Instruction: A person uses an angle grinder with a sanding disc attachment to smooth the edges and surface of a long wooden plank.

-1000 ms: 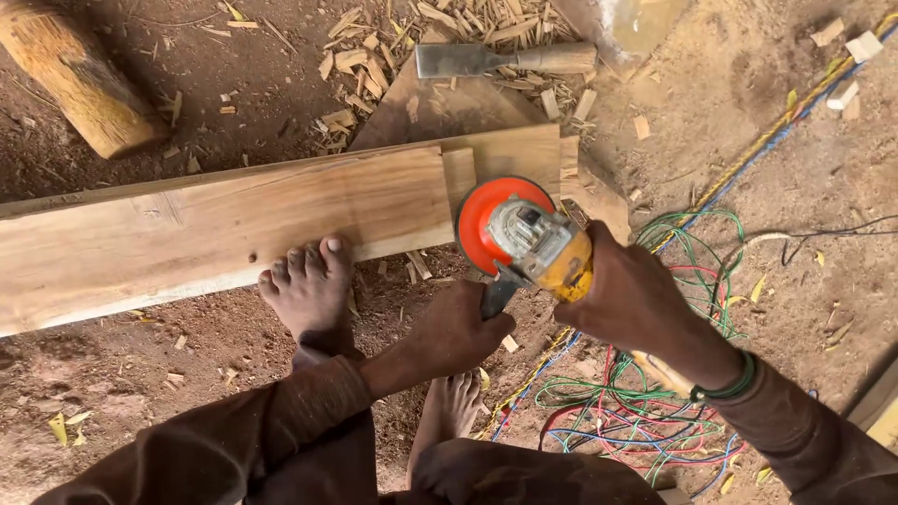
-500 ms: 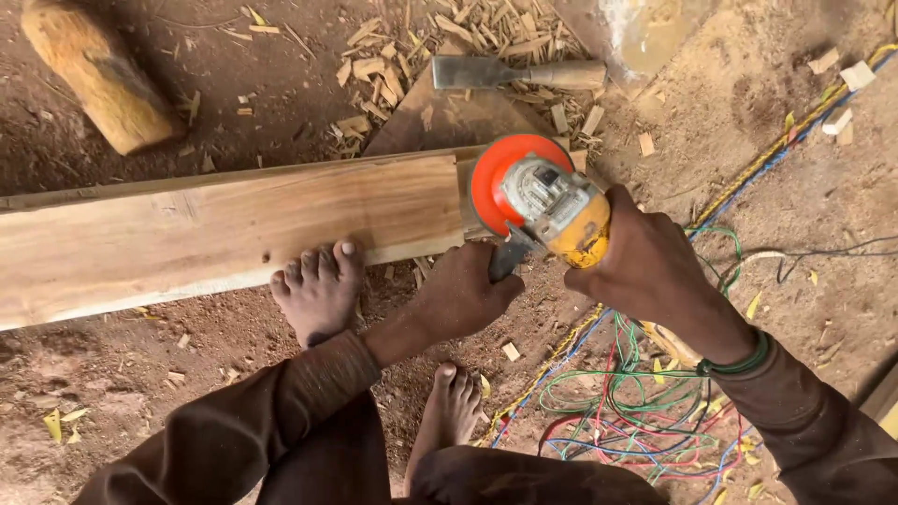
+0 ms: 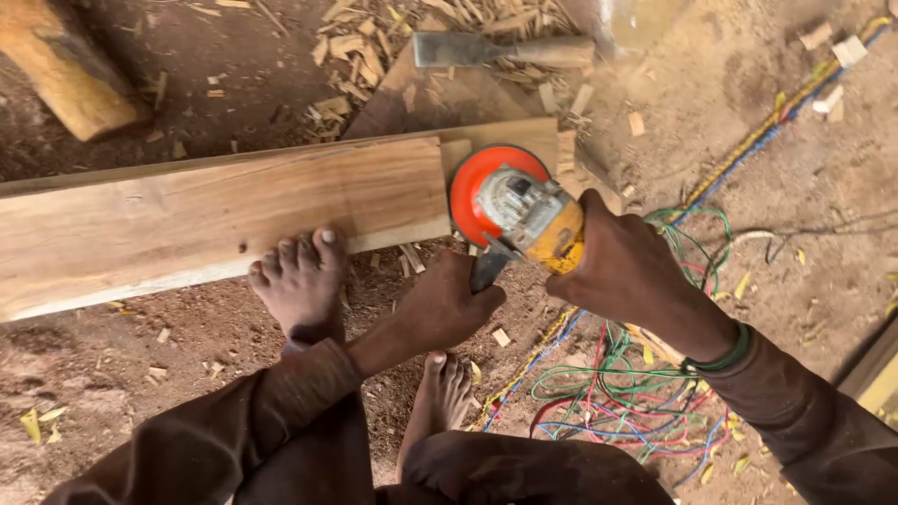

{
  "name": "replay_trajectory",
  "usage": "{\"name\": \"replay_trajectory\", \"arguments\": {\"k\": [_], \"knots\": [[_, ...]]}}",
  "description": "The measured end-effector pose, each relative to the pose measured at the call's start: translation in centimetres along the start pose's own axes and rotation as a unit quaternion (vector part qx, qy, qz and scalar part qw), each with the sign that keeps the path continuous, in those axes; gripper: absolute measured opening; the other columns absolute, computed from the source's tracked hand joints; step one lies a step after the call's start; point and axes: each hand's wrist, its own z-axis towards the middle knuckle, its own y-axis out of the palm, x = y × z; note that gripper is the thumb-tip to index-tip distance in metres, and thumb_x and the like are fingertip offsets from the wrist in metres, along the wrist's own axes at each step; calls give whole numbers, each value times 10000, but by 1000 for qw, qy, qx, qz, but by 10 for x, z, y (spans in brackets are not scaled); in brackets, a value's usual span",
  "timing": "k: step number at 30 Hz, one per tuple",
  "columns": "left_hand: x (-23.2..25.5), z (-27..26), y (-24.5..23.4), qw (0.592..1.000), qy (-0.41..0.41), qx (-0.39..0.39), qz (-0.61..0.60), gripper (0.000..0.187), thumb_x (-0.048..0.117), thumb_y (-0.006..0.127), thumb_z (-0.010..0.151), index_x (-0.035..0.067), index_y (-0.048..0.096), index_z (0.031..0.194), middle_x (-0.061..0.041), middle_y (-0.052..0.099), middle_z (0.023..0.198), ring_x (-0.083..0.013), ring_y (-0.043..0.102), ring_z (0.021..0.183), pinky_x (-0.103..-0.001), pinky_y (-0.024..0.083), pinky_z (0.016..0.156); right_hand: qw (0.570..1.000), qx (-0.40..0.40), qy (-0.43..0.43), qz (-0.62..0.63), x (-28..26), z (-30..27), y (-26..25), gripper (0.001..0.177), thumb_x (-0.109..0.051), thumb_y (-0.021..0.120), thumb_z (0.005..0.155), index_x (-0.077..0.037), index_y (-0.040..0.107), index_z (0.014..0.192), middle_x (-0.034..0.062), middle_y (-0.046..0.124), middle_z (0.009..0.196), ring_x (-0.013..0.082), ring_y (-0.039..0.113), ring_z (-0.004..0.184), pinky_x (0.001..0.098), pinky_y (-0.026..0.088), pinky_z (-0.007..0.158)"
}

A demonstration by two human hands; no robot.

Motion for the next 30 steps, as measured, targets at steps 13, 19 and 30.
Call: {"name": "replay_trajectory", "arguments": {"k": [13, 19, 30], "knots": [[-22, -15, 20, 997, 27, -58, 38, 316, 296, 706, 814, -10, 641, 769, -193, 678, 651, -338, 713, 629, -493, 555, 640, 999, 12, 22, 35, 4, -39, 37, 747, -255, 867, 620, 4, 452, 1185, 268, 711, 829, 492, 708, 796, 558, 575, 726], [-34, 5, 19, 994, 101, -1, 37, 298, 288, 700, 815, -4, 639, 828, -222, 683, 689, -392, 712, 674, -509, 563, 670, 991, 126, 42, 16, 10, -33, 56, 605, -266, 836, 680, 3, 494, 1101, 253, 694, 770, 463, 717, 743, 537, 583, 682], [-38, 5, 9, 996, 73, -11, 45, 306, 298, 696, 823, -2, 640, 811, -218, 687, 692, -386, 714, 668, -511, 561, 674, 991, 128, 14, 20, 5, -18, 54, 641, -267, 868, 646, -3, 483, 1085, 249, 693, 780, 461, 718, 739, 535, 581, 674]]}}
